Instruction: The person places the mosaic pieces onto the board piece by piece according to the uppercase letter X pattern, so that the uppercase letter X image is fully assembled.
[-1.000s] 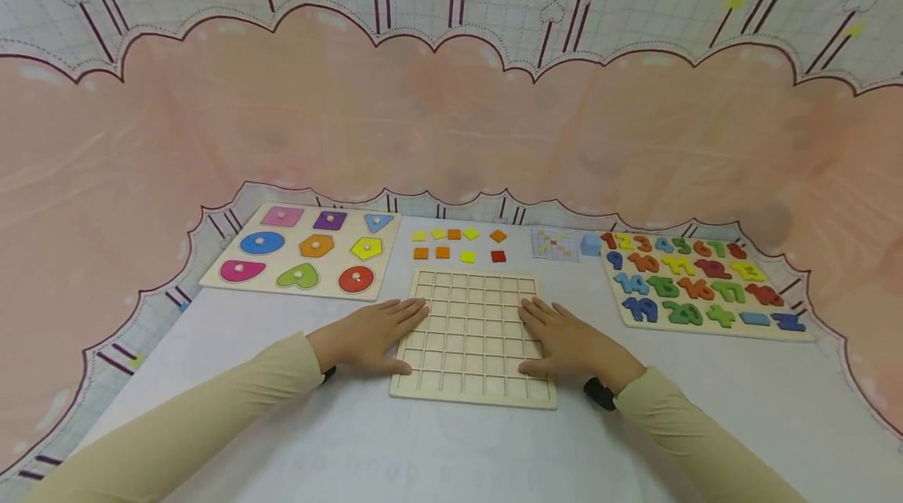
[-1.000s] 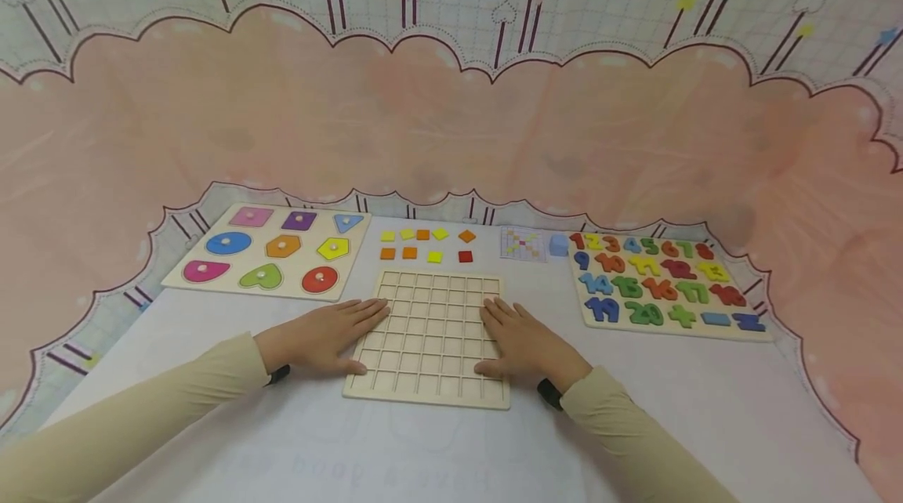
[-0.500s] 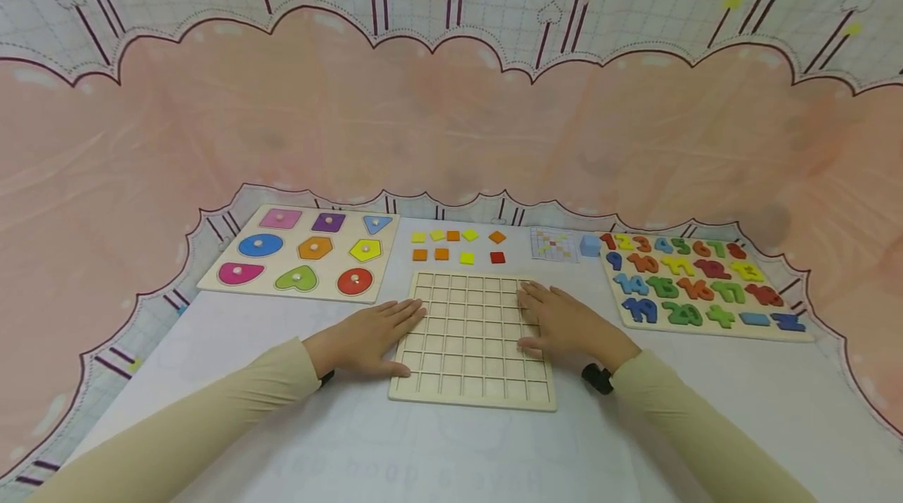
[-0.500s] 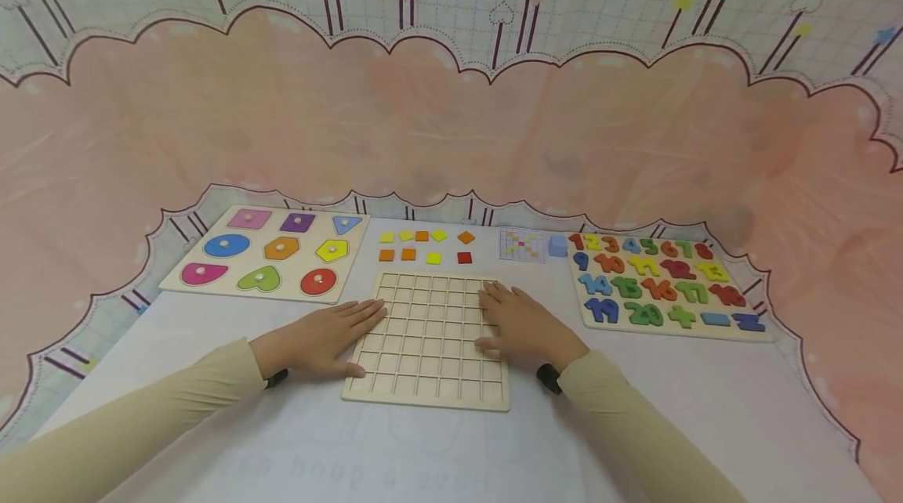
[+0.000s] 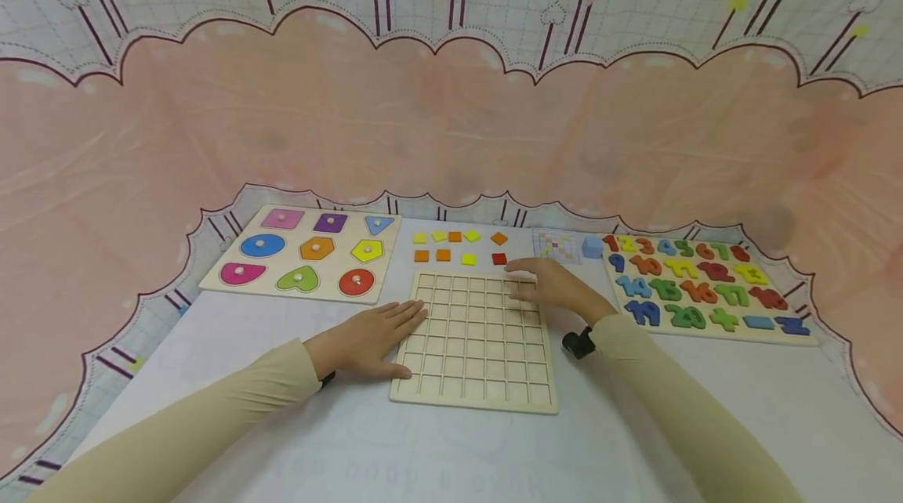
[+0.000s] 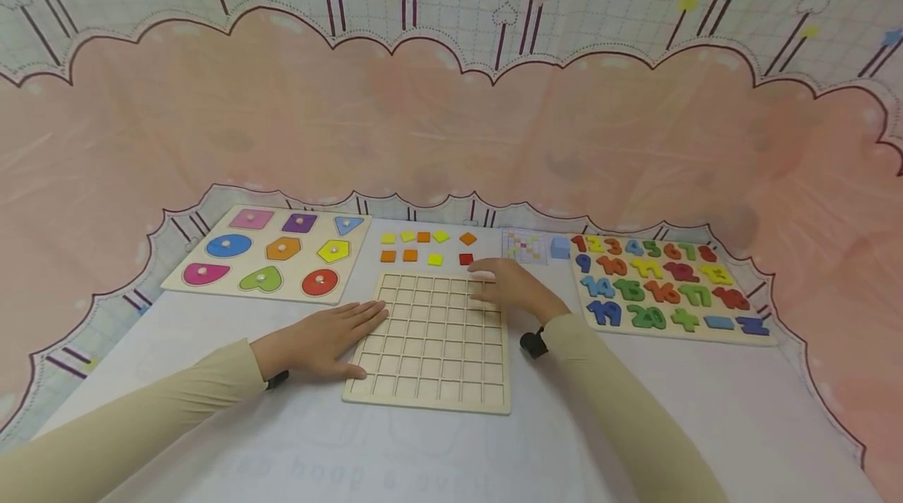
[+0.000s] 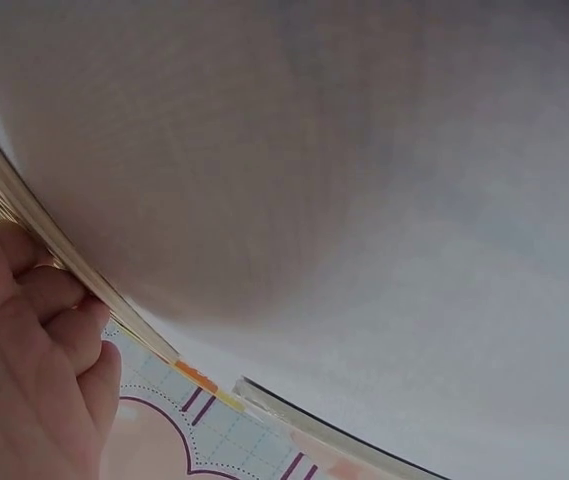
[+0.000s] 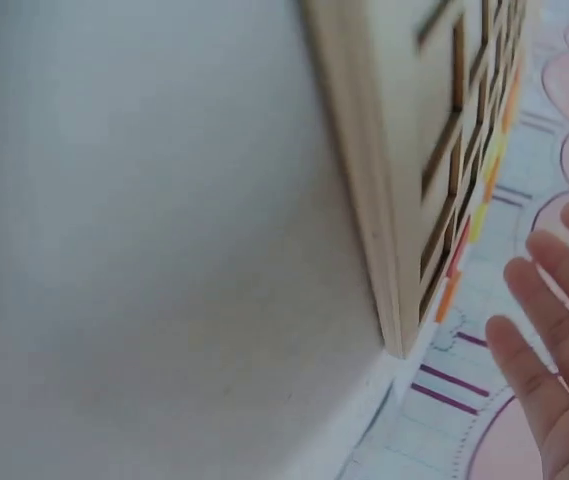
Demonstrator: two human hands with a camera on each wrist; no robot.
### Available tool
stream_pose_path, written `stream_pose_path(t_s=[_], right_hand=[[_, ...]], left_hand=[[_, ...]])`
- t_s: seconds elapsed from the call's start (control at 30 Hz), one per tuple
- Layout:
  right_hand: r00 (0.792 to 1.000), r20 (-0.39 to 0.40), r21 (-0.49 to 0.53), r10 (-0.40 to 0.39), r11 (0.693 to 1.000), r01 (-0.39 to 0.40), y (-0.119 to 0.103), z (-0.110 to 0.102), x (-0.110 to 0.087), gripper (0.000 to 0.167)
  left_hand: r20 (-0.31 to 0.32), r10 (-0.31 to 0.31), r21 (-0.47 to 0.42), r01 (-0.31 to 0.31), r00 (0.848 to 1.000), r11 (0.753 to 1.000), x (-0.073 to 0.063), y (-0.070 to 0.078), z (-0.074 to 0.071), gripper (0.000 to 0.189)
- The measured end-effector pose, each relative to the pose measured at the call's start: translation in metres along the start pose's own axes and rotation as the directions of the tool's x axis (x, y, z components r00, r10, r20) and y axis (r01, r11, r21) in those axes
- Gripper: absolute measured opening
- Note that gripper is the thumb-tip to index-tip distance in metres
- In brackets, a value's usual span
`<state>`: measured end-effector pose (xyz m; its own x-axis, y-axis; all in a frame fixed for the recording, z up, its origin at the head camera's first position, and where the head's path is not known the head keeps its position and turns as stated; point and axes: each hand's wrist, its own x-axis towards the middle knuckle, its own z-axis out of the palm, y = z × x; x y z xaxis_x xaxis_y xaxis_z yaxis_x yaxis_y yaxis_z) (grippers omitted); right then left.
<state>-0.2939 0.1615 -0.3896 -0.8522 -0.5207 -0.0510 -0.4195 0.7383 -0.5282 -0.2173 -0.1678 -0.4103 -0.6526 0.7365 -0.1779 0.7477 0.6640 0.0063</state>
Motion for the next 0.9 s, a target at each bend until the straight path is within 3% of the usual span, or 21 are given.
stream_pose_path(t_s=[0.27, 0.5, 0.67, 0.9], right_hand=[[0.996, -0.088, 0.201, -0.026, 0.979, 0.043, 0.008, -0.007, 0.032, 0.041], [0.997, -0.075, 0.348, -0.011, 0.937, 0.037, -0.002, -0.015, 0.051, 0.041], [0.996, -0.089, 0.323, 0.024, 0.946, 0.006, -0.003, -0.025, 0.060, 0.040], [0.991, -0.136, 0.294, 0.011, 0.955, 0.030, 0.014, -0.034, 0.074, 0.038]], left_hand=[[0.004, -0.007, 0.003, 0.007, 1.000, 1.000, 0.000, -0.001, 0.001, 0.090], [0.000, -0.005, -0.013, 0.005, 1.000, 1.000, 0.000, 0.001, 0.002, 0.091], [-0.002, -0.002, -0.005, 0.002, 1.000, 1.000, 0.000, 0.002, 0.005, 0.090], [0.011, -0.018, 0.004, 0.018, 1.000, 1.000, -0.001, 0.000, 0.003, 0.091]])
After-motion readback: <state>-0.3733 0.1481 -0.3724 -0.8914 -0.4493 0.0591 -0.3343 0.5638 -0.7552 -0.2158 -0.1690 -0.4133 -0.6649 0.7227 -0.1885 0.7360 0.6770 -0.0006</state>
